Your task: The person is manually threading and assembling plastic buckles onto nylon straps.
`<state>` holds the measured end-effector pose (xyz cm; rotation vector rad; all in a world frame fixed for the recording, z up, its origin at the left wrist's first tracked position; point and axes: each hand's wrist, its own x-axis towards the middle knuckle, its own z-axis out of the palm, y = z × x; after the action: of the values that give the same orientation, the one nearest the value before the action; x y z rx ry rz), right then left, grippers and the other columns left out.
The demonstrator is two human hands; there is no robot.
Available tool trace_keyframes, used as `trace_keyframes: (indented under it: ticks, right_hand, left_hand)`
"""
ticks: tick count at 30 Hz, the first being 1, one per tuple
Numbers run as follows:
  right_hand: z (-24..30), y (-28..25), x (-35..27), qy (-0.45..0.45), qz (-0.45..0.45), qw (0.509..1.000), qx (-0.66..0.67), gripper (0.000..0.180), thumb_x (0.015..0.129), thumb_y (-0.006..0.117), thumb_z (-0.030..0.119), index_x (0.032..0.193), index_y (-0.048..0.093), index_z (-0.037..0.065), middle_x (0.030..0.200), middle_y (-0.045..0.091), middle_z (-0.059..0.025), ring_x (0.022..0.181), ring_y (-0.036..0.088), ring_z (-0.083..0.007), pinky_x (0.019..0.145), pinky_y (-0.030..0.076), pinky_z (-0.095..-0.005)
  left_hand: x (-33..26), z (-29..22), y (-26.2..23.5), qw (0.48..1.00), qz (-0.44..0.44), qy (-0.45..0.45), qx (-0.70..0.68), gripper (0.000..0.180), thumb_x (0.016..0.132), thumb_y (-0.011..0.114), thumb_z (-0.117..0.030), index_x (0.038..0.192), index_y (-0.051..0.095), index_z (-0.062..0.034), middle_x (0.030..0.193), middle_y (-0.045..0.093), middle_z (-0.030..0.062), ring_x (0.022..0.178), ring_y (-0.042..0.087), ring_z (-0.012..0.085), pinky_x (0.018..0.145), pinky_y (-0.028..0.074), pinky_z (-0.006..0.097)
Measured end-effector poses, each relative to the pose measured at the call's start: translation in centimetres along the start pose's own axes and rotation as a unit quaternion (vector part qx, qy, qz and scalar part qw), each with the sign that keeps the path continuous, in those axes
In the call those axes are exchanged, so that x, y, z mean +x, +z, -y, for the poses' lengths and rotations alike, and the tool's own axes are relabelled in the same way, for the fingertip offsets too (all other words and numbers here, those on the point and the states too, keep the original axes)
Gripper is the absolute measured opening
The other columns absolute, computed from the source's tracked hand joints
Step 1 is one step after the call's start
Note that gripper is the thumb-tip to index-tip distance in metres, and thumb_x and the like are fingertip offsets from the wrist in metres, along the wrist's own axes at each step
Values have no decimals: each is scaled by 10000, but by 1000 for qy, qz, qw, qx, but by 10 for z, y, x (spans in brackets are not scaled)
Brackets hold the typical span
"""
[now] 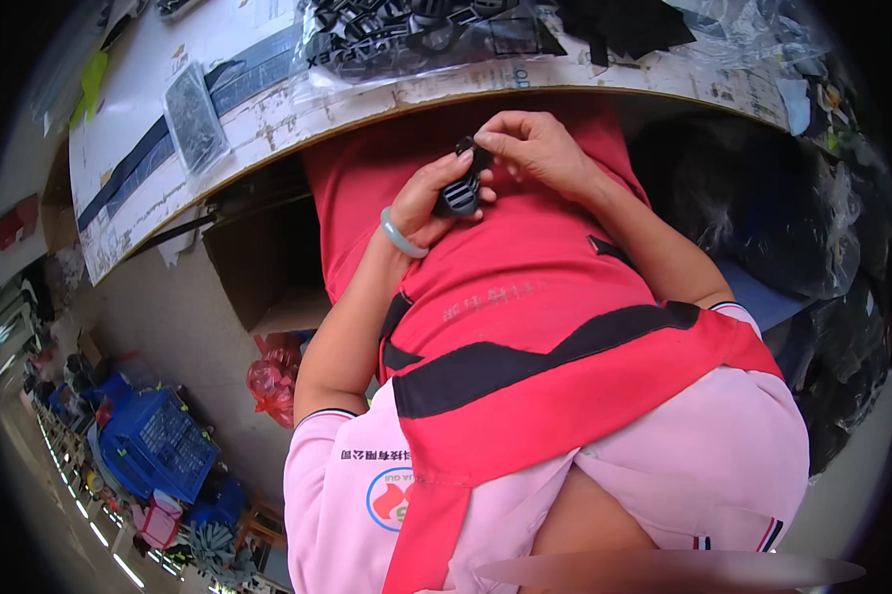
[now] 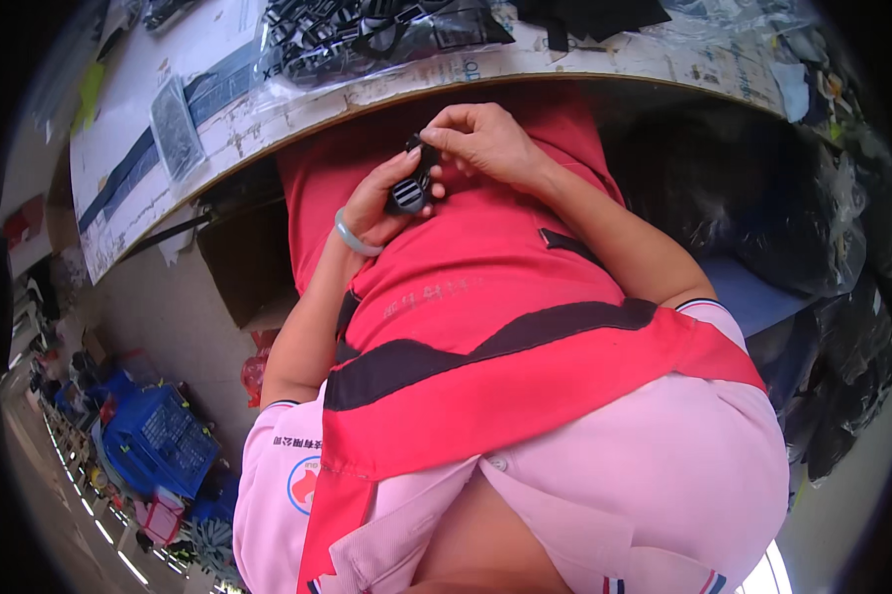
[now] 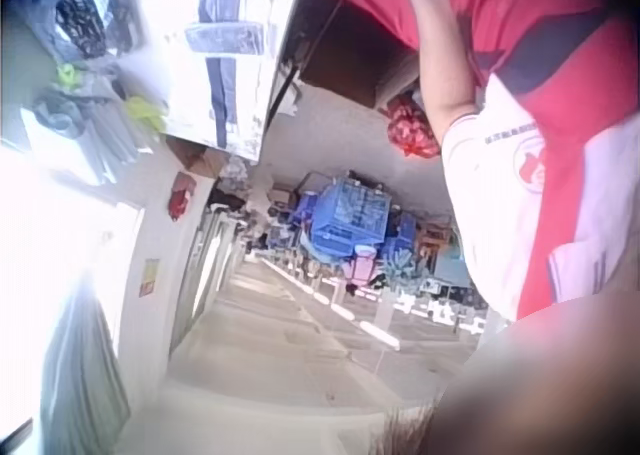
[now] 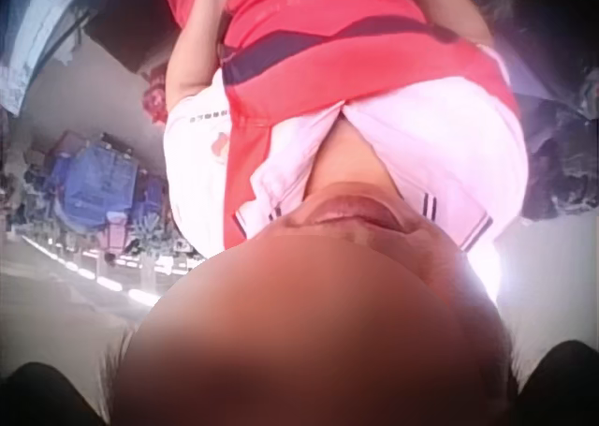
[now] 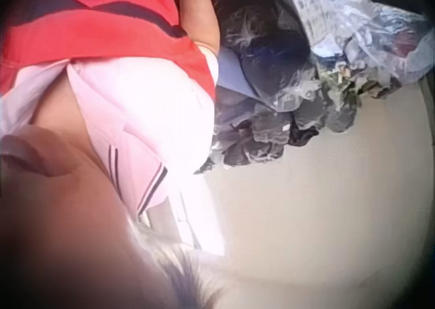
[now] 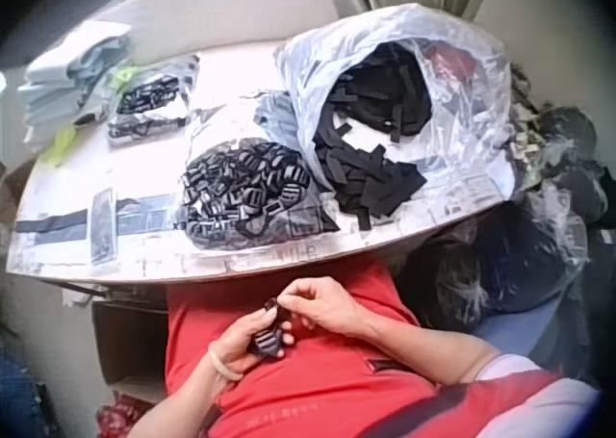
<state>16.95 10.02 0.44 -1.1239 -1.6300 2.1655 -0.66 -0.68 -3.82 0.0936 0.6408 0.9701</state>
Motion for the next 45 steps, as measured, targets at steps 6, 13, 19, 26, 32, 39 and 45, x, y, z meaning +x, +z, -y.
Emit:
trace_keyframes:
  ticks: [6,13,19,26,32,39,45]
  right_hand:
    - [25,-33,-13,-243,-143,929,-238,141,892,623,113,975,644,1,869,655,-71,783,631,-165,723,498,-269]
    - [48,-187,-24,-278,-413,637,-588,400,808,644,123,1204,610,166,1194,582,-67,1127,521,-282,973,411,-379]
    - [26,-155,1,-252,-377,730,-511,368,836,652,224,1201,623,190,1179,555,-111,1112,520,-296,974,421,-372]
    - [22,-126,1,-285,-388,709,-515,320,838,673,299,1117,663,144,1125,575,-82,1010,568,-262,896,465,-360]
    - [53,-141,23,-240,-448,721,-472,284,839,687,369,885,687,89,832,616,-47,742,611,-208,689,481,-321]
    - [75,-156,56,-226,-364,844,-323,104,835,688,102,832,643,8,685,609,-39,663,564,-99,622,459,-256]
    - [103,-151,50,-343,-334,878,14,92,920,616,131,908,549,69,712,640,-43,569,624,-107,531,498,-196]
  left_hand:
    - [3,-3,6,997,34,-45,-56,337,976,505,-249,1230,501,-27,1061,622,136,975,654,325,675,620,386]
    - [0,-6,14,1000,23,-22,-2,332,972,514,-244,1188,490,7,982,611,122,922,668,290,644,621,347]
    - [1,-5,18,999,17,-11,29,343,971,520,-254,1195,494,5,965,607,103,936,664,275,665,619,338]
    - [-1,-4,14,1000,8,-13,17,339,974,518,-240,1224,484,-14,980,584,93,913,635,250,571,580,292]
    - [-1,-2,17,1000,0,-10,-4,328,979,513,-237,1230,482,-28,960,577,77,856,607,210,507,510,233]
    - [-5,-4,20,1000,-28,3,-14,214,971,540,-247,1038,525,-44,915,567,59,743,574,146,464,436,207]
    - [-3,-4,19,997,-70,35,14,210,932,614,-234,921,552,-33,852,573,61,685,574,141,448,425,213]
